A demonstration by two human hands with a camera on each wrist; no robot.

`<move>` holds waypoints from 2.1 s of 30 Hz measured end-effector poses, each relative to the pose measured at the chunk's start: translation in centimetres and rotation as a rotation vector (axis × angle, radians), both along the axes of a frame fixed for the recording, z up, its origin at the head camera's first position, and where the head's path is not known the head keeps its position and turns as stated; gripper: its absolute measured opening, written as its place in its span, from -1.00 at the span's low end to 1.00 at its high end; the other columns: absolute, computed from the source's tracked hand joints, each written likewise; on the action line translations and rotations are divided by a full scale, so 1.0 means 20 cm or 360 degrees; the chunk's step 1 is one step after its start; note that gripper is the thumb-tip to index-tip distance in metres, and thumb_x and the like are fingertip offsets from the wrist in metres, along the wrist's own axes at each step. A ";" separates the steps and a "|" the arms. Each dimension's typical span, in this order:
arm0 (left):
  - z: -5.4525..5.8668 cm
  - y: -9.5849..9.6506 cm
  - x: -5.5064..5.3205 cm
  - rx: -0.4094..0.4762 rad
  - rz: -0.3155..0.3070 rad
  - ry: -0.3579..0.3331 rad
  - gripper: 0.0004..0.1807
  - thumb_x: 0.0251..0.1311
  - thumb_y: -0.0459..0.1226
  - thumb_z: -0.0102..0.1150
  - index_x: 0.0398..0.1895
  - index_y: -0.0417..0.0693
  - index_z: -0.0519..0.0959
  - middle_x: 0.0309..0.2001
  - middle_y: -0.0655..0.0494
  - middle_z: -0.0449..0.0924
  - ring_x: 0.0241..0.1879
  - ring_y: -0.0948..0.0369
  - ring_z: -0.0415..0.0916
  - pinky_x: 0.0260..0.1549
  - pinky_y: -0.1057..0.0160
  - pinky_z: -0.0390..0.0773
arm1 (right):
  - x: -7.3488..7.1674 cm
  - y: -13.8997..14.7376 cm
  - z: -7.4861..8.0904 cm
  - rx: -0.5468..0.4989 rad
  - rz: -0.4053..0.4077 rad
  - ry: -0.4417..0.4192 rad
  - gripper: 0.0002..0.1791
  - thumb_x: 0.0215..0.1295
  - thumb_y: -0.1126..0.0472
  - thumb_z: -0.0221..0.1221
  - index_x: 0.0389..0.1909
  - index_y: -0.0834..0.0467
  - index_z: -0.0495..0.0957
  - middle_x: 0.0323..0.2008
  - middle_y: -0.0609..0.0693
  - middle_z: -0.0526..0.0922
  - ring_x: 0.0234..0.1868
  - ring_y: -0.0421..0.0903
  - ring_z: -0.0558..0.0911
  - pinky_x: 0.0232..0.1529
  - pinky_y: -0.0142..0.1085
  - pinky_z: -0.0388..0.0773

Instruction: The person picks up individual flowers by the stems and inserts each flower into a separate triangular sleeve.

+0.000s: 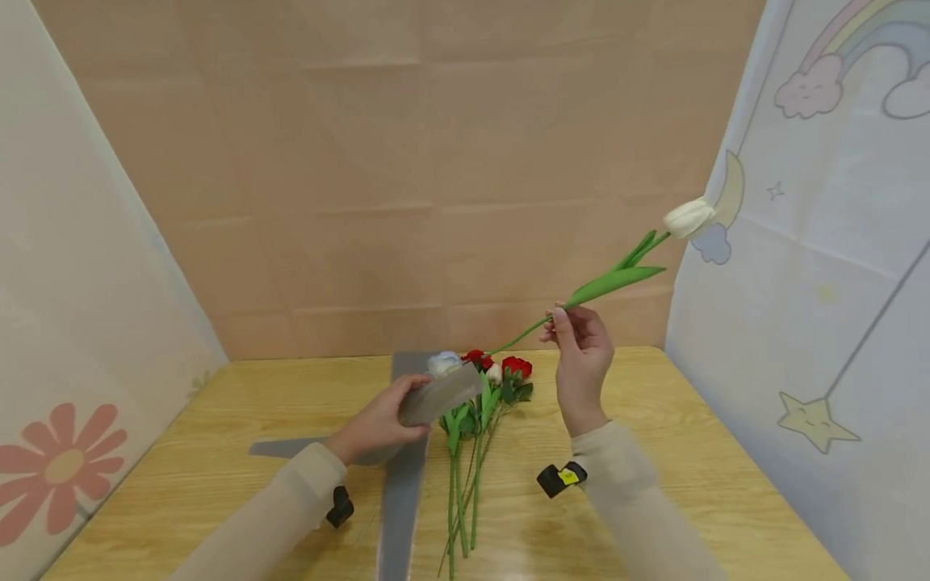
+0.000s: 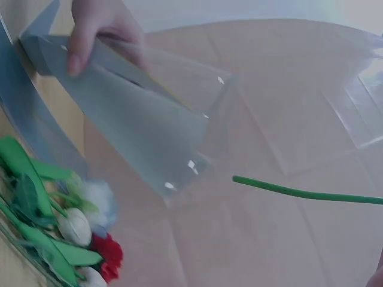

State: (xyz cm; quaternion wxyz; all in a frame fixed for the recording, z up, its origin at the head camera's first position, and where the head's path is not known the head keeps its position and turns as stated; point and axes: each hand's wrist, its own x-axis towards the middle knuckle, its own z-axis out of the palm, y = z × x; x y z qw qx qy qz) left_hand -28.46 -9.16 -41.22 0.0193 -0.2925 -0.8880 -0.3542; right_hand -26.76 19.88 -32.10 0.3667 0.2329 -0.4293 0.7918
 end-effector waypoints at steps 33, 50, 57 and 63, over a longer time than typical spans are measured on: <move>0.05 0.07 0.00 0.0083 -0.0041 0.0124 -0.21 0.05 -0.19 0.40 0.35 -0.05 0.26 0.15 0.00 0.41 0.07 0.11 0.44 0.06 0.02 0.49 | 0.03 -0.18 -0.14 0.0635 0.0098 -0.0622 -0.77 0.34 0.22 0.19 -0.05 0.22 0.57 -0.31 -0.14 0.70 -0.45 -0.24 0.56 -0.42 -0.41 0.55; 0.06 0.08 0.00 0.0127 -0.0039 0.0120 -0.22 0.06 -0.21 0.39 0.36 -0.08 0.26 0.13 0.00 0.41 0.04 0.12 0.44 0.05 0.02 0.48 | 0.05 -0.18 -0.14 0.0982 0.0137 -0.0795 -0.69 0.43 0.15 0.10 -0.05 0.35 0.53 -0.42 -0.02 0.61 -0.47 -0.16 0.53 -0.44 -0.39 0.49; 0.05 0.09 0.00 0.0157 -0.0056 0.0123 -0.22 0.07 -0.21 0.39 0.35 -0.11 0.26 0.13 -0.01 0.41 0.01 0.12 0.43 0.02 0.02 0.49 | 0.05 -0.17 -0.13 0.1335 0.0000 -0.0951 -0.69 0.41 0.08 0.12 -0.11 0.26 0.60 -0.31 0.11 0.63 -0.32 -0.13 0.53 -0.31 -0.31 0.43; 0.03 0.09 -0.01 0.0142 -0.0056 0.0157 -0.23 0.06 -0.21 0.40 0.34 -0.09 0.28 0.11 0.01 0.43 0.00 0.13 0.45 0.02 0.03 0.50 | 0.04 -0.16 -0.13 0.1610 -0.0002 -0.1086 -0.67 0.40 0.03 0.12 -0.09 0.22 0.59 -0.17 0.11 0.64 -0.15 0.01 0.56 -0.22 -0.16 0.48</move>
